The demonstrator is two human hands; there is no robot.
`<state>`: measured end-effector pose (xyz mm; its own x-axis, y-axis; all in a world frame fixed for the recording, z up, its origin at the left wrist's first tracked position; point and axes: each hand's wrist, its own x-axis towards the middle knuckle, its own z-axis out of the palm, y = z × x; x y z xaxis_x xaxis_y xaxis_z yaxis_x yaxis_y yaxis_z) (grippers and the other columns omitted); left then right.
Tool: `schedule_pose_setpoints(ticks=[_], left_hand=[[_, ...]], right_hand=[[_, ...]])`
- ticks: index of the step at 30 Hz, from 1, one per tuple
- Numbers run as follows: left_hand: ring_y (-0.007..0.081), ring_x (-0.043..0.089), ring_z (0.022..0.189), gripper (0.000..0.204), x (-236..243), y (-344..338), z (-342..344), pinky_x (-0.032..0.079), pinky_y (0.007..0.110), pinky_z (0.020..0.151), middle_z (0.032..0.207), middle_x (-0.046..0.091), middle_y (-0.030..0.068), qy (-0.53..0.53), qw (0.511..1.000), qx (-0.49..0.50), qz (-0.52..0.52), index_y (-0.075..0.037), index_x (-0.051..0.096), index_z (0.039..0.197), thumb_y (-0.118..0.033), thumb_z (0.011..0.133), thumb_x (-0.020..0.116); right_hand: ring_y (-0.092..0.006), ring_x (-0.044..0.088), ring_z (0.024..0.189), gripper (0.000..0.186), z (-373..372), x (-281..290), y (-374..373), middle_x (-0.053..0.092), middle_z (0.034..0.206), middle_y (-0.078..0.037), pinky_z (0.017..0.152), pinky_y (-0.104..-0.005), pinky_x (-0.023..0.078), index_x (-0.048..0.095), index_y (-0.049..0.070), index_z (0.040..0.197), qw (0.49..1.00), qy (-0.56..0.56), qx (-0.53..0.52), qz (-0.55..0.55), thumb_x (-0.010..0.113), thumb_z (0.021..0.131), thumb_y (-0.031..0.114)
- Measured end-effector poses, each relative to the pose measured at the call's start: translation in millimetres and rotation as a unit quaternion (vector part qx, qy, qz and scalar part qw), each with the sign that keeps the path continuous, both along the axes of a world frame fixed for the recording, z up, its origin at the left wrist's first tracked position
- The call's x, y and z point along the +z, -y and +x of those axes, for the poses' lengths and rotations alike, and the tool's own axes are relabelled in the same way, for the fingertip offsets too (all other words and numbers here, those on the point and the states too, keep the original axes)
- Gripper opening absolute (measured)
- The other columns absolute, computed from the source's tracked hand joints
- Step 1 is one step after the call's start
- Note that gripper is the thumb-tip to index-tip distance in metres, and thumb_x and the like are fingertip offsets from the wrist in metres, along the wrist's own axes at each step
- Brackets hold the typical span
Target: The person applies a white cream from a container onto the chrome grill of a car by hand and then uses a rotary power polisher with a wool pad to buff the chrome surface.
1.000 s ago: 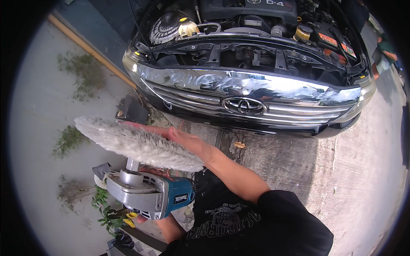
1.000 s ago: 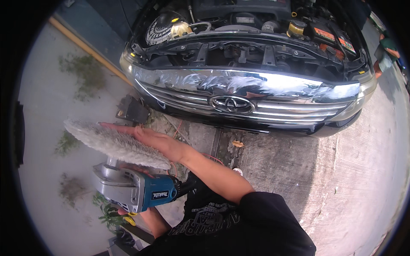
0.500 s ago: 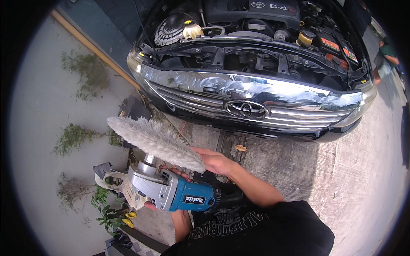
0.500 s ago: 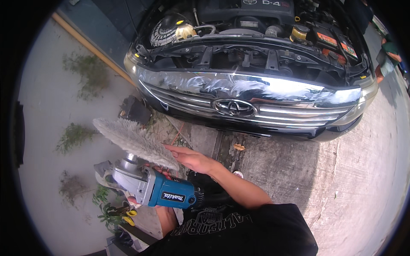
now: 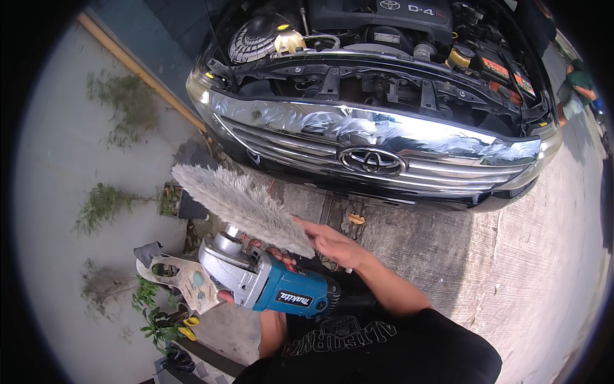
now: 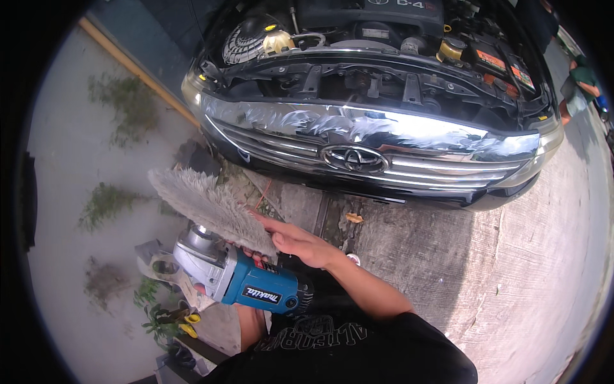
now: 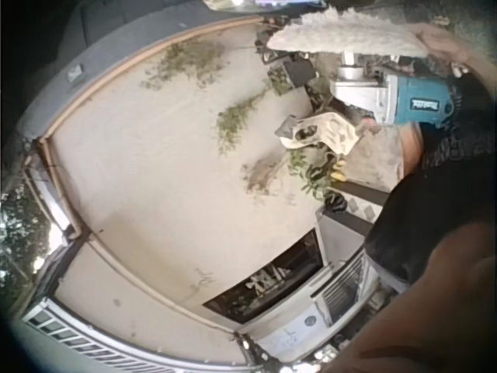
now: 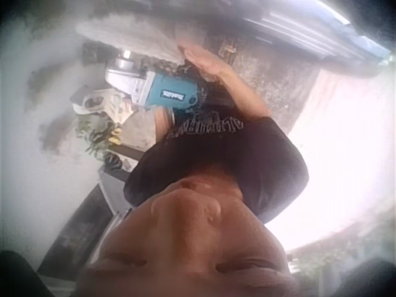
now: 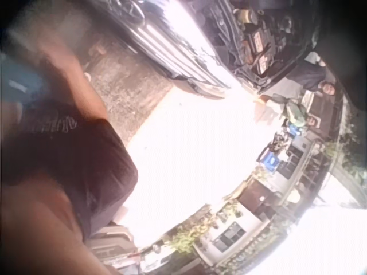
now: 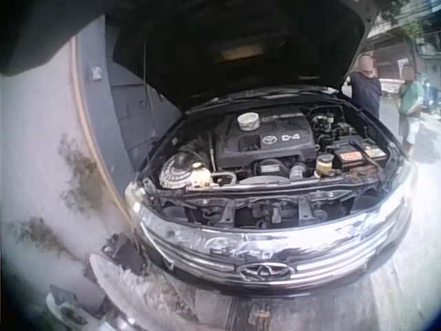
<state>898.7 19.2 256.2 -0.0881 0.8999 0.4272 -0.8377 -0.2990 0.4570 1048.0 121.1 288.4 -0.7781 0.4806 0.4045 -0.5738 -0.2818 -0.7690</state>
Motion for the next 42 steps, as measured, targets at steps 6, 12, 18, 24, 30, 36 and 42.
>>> schedule_pose_setpoints(ticks=[6,12,18,24,30,36,42], left_hand=[[0.0404,0.053,0.116,0.109,-10,-18,11,0.046,0.051,0.098,0.132,0.047,0.0270,-0.007,0.997,-0.076,-0.001,-0.001,0.026,0.147,-0.075,0.074,0.062],[0.0445,0.055,0.111,0.105,-1,-28,-32,0.046,0.054,0.095,0.125,0.048,0.0319,0.027,0.995,0.071,-0.070,-0.006,0.028,0.147,-0.083,0.079,0.043],[0.0381,0.056,0.116,0.094,4,-65,-75,0.048,0.051,0.097,0.133,0.051,0.0222,0.008,0.950,0.259,-0.174,-0.004,0.033,0.146,-0.076,0.087,0.039],[0.0289,0.058,0.115,0.076,-15,-93,-108,0.047,0.043,0.098,0.129,0.056,0.0135,-0.098,0.934,0.158,-0.304,-0.004,0.040,0.140,-0.064,0.095,0.040],[0.0252,0.059,0.110,0.067,-11,-136,-133,0.047,0.037,0.096,0.123,0.060,0.0117,-0.159,0.893,0.082,-0.414,-0.002,0.049,0.133,-0.058,0.099,0.040],[0.0247,0.062,0.104,0.064,14,-166,-127,0.051,0.038,0.090,0.119,0.062,0.0122,-0.167,0.875,0.076,-0.447,-0.001,0.051,0.131,-0.056,0.100,0.039],[0.0244,0.063,0.102,0.064,-4,-170,-97,0.051,0.038,0.089,0.118,0.062,0.0121,-0.168,0.894,0.077,-0.408,-0.001,0.051,0.131,-0.056,0.100,0.040]], right_hand=[[-0.0234,0.049,0.124,0.070,-45,95,-72,0.049,0.138,-0.018,0.110,-0.0364,0.032,0.026,0.005,0.152,0.993,-0.054,-0.047,0.093,0.040,0.100,0.051],[-0.0290,0.045,0.132,0.073,12,-63,-15,0.048,0.142,-0.021,0.112,-0.0361,0.031,0.036,-0.002,0.146,0.980,0.165,-0.075,0.076,0.053,0.096,0.049],[-0.0412,0.048,0.126,0.108,-3,-52,34,0.052,0.131,-0.027,0.107,-0.0437,0.040,0.017,0.004,0.152,0.805,0.509,-0.205,0.225,0.082,0.072,0.035],[-0.0458,0.060,0.105,0.093,-19,-93,30,0.062,0.112,-0.027,0.093,-0.0484,0.050,0.029,0.008,0.145,0.780,0.561,-0.251,0.120,0.077,0.067,0.021],[-0.0415,0.059,0.113,0.097,-41,-94,50,0.059,0.122,-0.027,0.100,-0.0427,0.046,0.022,0.007,0.150,0.799,0.532,-0.278,0.027,0.077,0.073,0.026],[-0.0305,0.037,0.138,0.094,-42,-88,53,0.040,0.147,-0.022,0.115,-0.0384,0.024,0.013,0.001,0.153,0.878,0.394,-0.263,-0.064,0.072,0.082,0.019],[-0.0393,0.048,0.129,0.098,-6,-104,45,0.046,0.140,-0.029,0.110,-0.0389,0.034,0.008,0.003,0.154,0.864,0.417,-0.283,0.005,0.073,0.082,0.018]])
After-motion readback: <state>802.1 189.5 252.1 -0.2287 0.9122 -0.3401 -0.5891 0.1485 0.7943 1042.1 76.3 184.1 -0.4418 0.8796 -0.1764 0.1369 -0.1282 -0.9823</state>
